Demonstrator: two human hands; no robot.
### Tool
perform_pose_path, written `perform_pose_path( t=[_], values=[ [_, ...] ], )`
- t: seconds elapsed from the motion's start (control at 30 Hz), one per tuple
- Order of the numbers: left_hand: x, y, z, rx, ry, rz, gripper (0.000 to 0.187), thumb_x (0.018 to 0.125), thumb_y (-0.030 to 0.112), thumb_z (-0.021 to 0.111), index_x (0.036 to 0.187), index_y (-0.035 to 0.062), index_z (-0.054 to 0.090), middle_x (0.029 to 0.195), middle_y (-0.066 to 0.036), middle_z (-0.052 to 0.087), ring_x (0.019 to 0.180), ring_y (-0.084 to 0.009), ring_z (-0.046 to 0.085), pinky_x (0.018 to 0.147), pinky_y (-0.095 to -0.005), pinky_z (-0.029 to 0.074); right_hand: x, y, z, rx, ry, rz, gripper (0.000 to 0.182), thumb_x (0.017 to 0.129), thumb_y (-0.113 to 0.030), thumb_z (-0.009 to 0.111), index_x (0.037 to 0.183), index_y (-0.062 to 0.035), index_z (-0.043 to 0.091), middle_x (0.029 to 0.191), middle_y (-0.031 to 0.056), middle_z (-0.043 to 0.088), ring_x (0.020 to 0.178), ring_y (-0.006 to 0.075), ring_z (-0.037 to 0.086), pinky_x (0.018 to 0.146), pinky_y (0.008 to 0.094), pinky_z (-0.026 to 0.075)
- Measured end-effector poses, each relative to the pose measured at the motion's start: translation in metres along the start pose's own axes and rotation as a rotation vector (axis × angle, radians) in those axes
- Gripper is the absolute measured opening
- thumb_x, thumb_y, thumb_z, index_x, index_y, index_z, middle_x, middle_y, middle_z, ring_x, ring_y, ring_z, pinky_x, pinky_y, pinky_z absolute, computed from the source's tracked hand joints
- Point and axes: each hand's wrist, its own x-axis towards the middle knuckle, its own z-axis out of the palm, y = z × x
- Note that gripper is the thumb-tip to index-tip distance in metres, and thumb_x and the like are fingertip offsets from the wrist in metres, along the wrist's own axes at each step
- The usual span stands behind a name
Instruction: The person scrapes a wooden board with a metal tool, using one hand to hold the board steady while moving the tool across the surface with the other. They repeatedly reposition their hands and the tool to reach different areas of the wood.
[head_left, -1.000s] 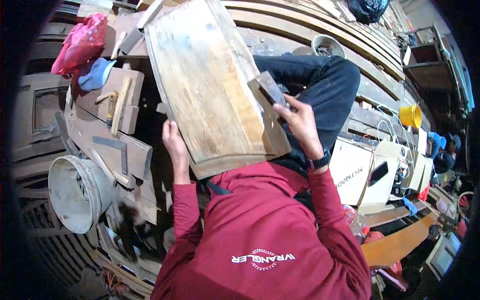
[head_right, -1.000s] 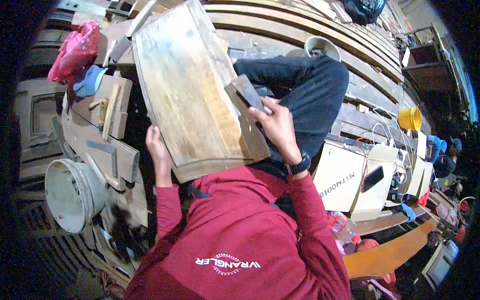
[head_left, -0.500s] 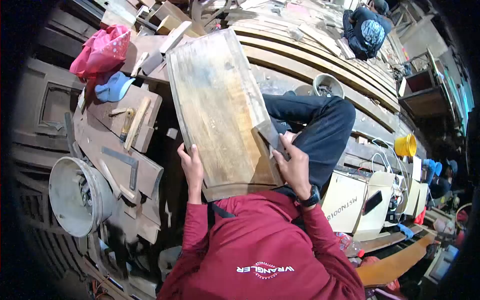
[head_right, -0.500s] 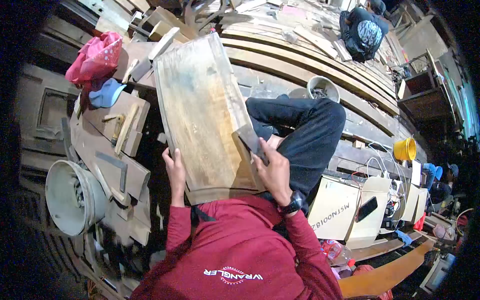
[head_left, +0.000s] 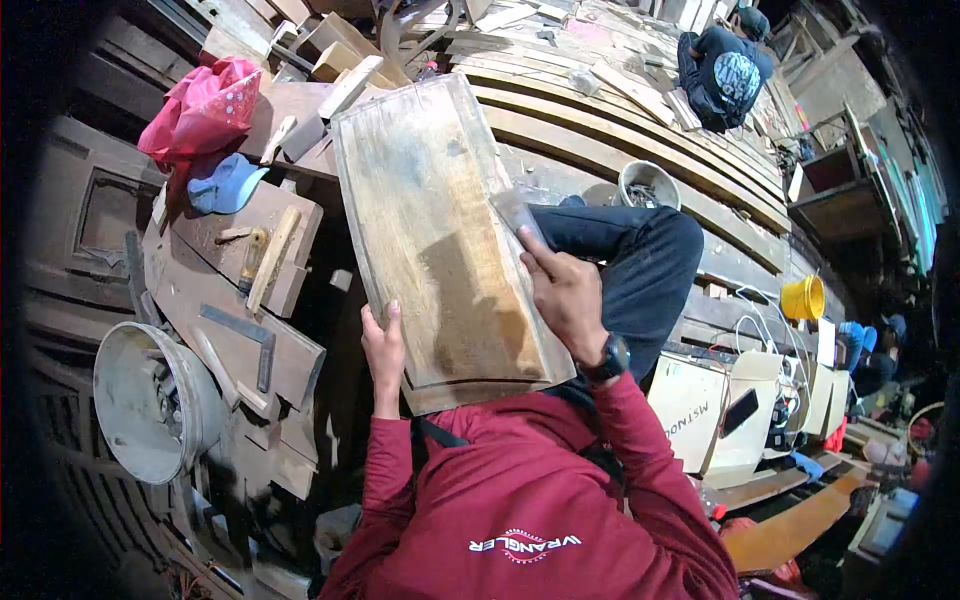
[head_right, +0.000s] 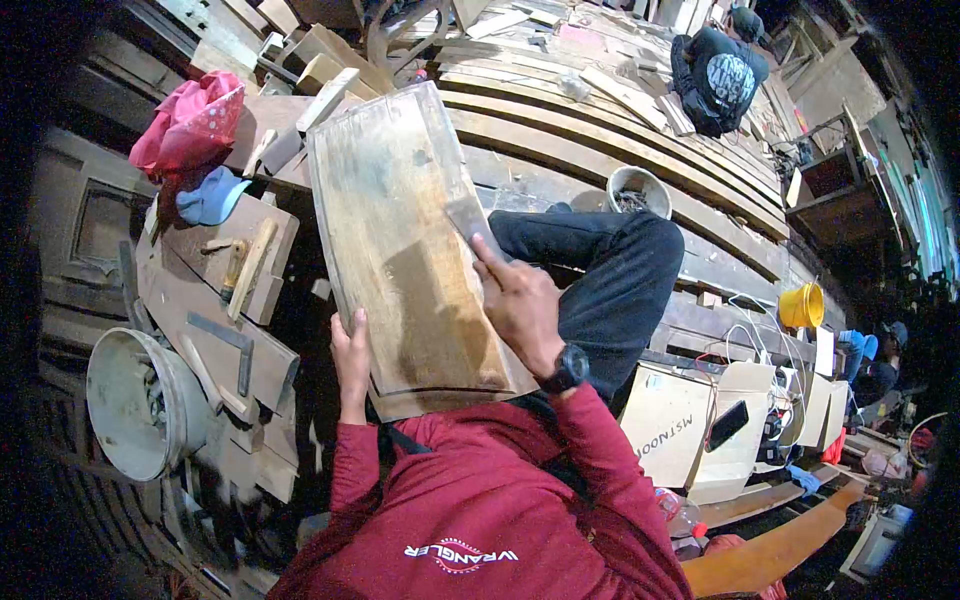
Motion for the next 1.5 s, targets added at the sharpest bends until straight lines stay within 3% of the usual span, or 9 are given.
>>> perform_pose_path(
  t=[0.07,0.27,0.4,0.43,0.57,0.87,1.07,1.33,1.5],
  values=[
    [0.0,0.001,0.0,-0.022,-0.005,0.024,0.069,0.104,0.045,0.065,0.144,-0.0085,0.049,0.133,-0.03,0.066,0.125,-0.0404,0.065,0.105,-0.0447,0.049,-0.006,0.006,0.017,-0.084,-0.3,0.15,0.037,0.101,-0.028,0.062,0.138,-0.0237,0.07,0.077,0.0247,0.07,0.07,0.0418,0.071,0.066,0.0536,0.053],
    [-0.005,0.01,-0.009,-0.041,-0.067,-0.009,0.069,0.105,0.046,0.062,0.144,-0.0094,0.049,0.139,-0.027,0.063,0.128,-0.0344,0.062,0.109,-0.0424,0.045,-0.009,-0.011,0.0,-0.053,-0.335,0.239,0.033,0.1,-0.029,0.063,0.13,-0.0198,0.075,0.077,0.027,0.07,0.071,0.0439,0.07,0.069,0.0545,0.054],
    [0.0,0.001,0.001,-0.004,-0.028,0.006,0.063,0.105,0.043,0.063,0.14,-0.008,0.053,0.133,-0.027,0.067,0.124,-0.0365,0.064,0.105,-0.0435,0.048,0.009,-0.011,0.002,0.05,-0.153,0.202,0.034,0.098,-0.029,0.068,0.129,-0.0169,0.075,0.075,0.0232,0.07,0.066,0.0415,0.07,0.068,0.0537,0.053],
    [0.001,0.0,0.002,0.012,0.0,0.026,0.059,0.105,0.04,0.064,0.138,-0.0078,0.054,0.13,-0.028,0.068,0.122,-0.0374,0.066,0.103,-0.044,0.05,0.014,-0.008,0.007,0.109,-0.18,0.255,0.035,0.098,-0.031,0.069,0.129,-0.0166,0.075,0.093,0.0291,0.069,0.086,0.0443,0.071,0.077,0.0507,0.056],
    [0.006,-0.001,-0.001,-0.018,-0.006,0.063,0.057,0.105,0.036,0.066,0.139,-0.008,0.054,0.128,-0.028,0.07,0.12,-0.0379,0.068,0.101,-0.0437,0.052,0.014,-0.002,0.0,0.001,-0.424,0.314,0.032,0.097,-0.028,0.069,0.127,-0.0164,0.076,0.099,0.0298,0.068,0.094,0.0446,0.071,0.082,0.0476,0.056],
    [0.004,-0.008,0.001,-0.033,-0.018,0.055,0.061,0.103,0.042,0.067,0.138,-0.0068,0.055,0.126,-0.027,0.071,0.12,-0.0374,0.069,0.101,-0.0443,0.051,0.023,-0.001,-0.003,0.177,-0.191,0.245,0.034,0.098,-0.024,0.064,0.129,-0.014,0.074,0.094,0.0299,0.067,0.087,0.0467,0.07,0.076,0.0495,0.056],
    [0.004,0.006,-0.003,-0.033,-0.028,0.046,0.064,0.103,0.043,0.067,0.139,-0.008,0.054,0.128,-0.029,0.069,0.121,-0.0401,0.067,0.102,-0.0455,0.051,0.01,0.006,0.0,0.106,-0.412,0.334,0.033,0.097,-0.024,0.066,0.127,-0.0141,0.076,0.092,0.0316,0.069,0.086,0.0458,0.072,0.078,0.05,0.056],
    [0.006,-0.015,0.004,-0.021,0.002,0.078,0.072,0.103,0.048,0.066,0.144,-0.0091,0.05,0.126,-0.032,0.069,0.121,-0.0432,0.067,0.102,-0.0459,0.051,0.016,-0.009,0.003,0.13,-0.228,0.257,0.032,0.098,-0.023,0.066,0.127,-0.0131,0.075,0.099,0.0304,0.067,0.091,0.0444,0.071,0.078,0.0474,0.056],
    [0.01,-0.009,-0.001,-0.017,-0.015,0.083,0.066,0.103,0.045,0.067,0.141,-0.0069,0.053,0.125,-0.027,0.071,0.118,-0.0382,0.069,0.1,-0.0451,0.051,0.016,0.006,0.003,0.114,-0.456,0.375,0.033,0.098,-0.025,0.068,0.128,-0.012,0.074,0.103,0.0315,0.067,0.098,0.0431,0.072,0.084,0.0408,0.057]
  ],
)
